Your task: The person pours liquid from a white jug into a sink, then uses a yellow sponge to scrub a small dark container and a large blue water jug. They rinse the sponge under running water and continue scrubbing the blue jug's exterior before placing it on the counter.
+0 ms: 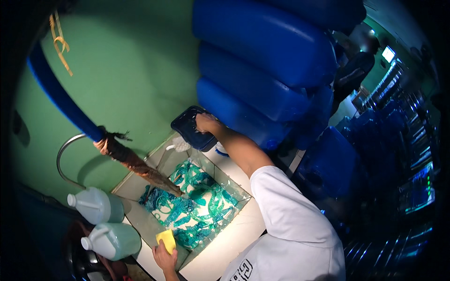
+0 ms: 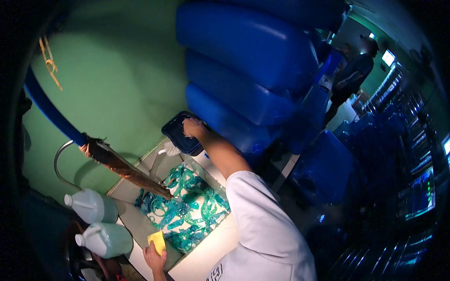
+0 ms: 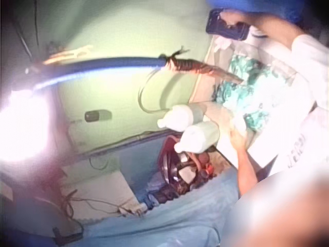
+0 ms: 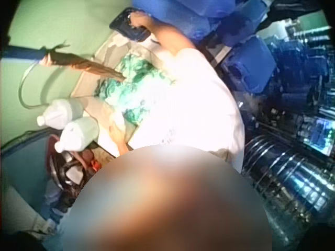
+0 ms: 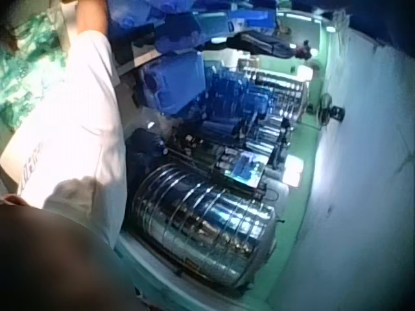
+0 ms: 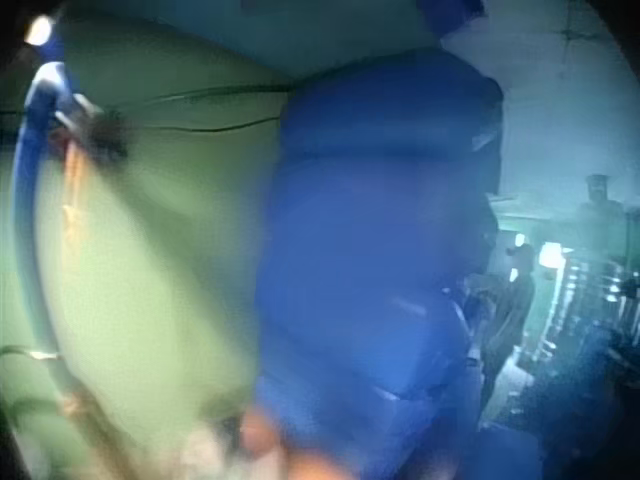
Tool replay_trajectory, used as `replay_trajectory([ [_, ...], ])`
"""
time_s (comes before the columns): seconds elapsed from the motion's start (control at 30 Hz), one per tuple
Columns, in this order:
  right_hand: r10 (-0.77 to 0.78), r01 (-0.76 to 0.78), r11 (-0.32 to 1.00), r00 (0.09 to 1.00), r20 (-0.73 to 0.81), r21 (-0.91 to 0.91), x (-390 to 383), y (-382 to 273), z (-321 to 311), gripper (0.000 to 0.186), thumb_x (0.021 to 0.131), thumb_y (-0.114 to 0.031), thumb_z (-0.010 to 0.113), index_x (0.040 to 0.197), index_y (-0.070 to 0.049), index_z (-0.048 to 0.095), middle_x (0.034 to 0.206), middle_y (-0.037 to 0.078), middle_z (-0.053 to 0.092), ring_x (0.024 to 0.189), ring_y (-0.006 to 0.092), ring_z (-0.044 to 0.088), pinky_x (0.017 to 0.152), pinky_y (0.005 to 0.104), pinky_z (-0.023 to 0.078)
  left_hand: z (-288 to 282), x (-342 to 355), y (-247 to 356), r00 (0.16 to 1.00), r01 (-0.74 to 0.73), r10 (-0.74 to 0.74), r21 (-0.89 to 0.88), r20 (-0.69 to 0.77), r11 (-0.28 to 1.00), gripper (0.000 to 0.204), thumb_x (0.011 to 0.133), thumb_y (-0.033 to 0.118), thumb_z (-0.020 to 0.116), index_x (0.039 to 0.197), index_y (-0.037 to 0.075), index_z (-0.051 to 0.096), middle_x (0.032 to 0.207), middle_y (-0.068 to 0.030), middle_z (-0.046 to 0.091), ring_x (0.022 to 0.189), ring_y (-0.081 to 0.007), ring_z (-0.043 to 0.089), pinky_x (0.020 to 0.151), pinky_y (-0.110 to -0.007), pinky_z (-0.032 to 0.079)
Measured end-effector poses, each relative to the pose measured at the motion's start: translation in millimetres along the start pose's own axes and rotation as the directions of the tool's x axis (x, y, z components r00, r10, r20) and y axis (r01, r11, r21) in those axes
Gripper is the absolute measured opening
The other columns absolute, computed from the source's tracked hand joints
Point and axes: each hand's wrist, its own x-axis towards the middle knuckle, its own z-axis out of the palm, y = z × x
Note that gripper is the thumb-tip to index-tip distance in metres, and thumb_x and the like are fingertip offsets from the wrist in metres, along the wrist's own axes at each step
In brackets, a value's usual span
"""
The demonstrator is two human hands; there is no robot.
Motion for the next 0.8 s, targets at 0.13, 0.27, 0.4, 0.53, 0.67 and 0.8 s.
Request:
replay_trajectory([
  [0.13, 0.092, -0.092, 0.994, 0.996, -0.006, 0.065, 1.2, -8.1, -5.2, 0.027, 0.085, -0.008, 0.062, 0.108, -0.004, 0.075, 0.120, 0.018, 0.070, 0.115, 0.0322, 0.066, 0.094, 0.0436, 0.054, 0.0, -2.4, -2.5, 1.000, 0.011, -0.011, 0.003, -0.013, 1.000, 0.080, 0.065, 0.040, 0.069, 0.129, -0.006, 0.055, 0.092, -0.0254, 0.067, 0.094, -0.0405, 0.063, 0.112, -0.050, 0.035],
  [0.27, 0.088, -0.090, 0.995, 0.994, 0.061, 0.031, 8.5, -9.4, -2.3, 0.035, 0.086, -0.016, 0.066, 0.119, -0.005, 0.069, 0.129, 0.018, 0.066, 0.121, 0.0341, 0.063, 0.099, 0.0443, 0.052, -0.1, -1.9, -2.6, 1.000, 0.026, -0.027, 0.013, 0.009, 1.000, 0.082, 0.065, 0.041, 0.069, 0.131, -0.005, 0.054, 0.094, -0.0258, 0.067, 0.095, -0.0405, 0.063, 0.113, -0.051, 0.034],
  [0.4, 0.079, -0.079, 0.991, 0.997, 0.005, 0.111, 10.6, -2.8, 2.3, 0.035, 0.087, -0.020, 0.068, 0.118, -0.004, 0.070, 0.126, 0.019, 0.067, 0.118, 0.0358, 0.064, 0.099, 0.0458, 0.052, -1.3, -0.7, 0.6, 1.000, 0.016, -0.016, 0.020, 0.004, 1.000, 0.080, 0.067, 0.039, 0.071, 0.131, -0.005, 0.054, 0.095, -0.0243, 0.067, 0.094, -0.0387, 0.064, 0.113, -0.050, 0.034],
  [0.53, 0.048, -0.043, 0.992, 0.998, -0.037, 0.121, 6.0, 5.9, -1.6, 0.026, 0.080, -0.012, 0.063, 0.101, -0.003, 0.076, 0.111, 0.021, 0.072, 0.105, 0.0361, 0.070, 0.088, 0.0474, 0.057, -3.1, -2.6, 1.1, 1.000, 0.027, -0.027, 0.024, 0.012, 0.999, 0.076, 0.067, 0.034, 0.072, 0.130, -0.005, 0.054, 0.093, -0.0229, 0.068, 0.092, -0.0369, 0.064, 0.112, -0.048, 0.035],
  [0.67, 0.081, -0.082, 0.995, 0.997, 0.014, 0.058, 1.5, 10.9, -6.0, 0.032, 0.083, -0.016, 0.066, 0.112, -0.005, 0.072, 0.119, 0.019, 0.070, 0.116, 0.0348, 0.065, 0.095, 0.0449, 0.053, -4.2, -2.7, 0.2, 1.000, 0.005, -0.004, 0.024, -0.012, 1.000, 0.075, 0.068, 0.033, 0.072, 0.130, -0.005, 0.054, 0.091, -0.0227, 0.069, 0.091, -0.0358, 0.065, 0.111, -0.047, 0.035],
  [0.8, 0.127, -0.134, 0.979, 0.990, 0.052, 0.156, -2.8, 8.9, -5.7, 0.031, 0.084, -0.017, 0.065, 0.112, -0.006, 0.072, 0.119, 0.019, 0.070, 0.116, 0.0352, 0.065, 0.097, 0.0446, 0.052, -5.0, -2.0, 1.0, 1.000, 0.009, -0.009, -0.006, -0.002, 1.000, 0.074, 0.069, 0.034, 0.071, 0.130, -0.005, 0.054, 0.090, -0.0230, 0.069, 0.090, -0.0357, 0.065, 0.111, -0.047, 0.035],
])
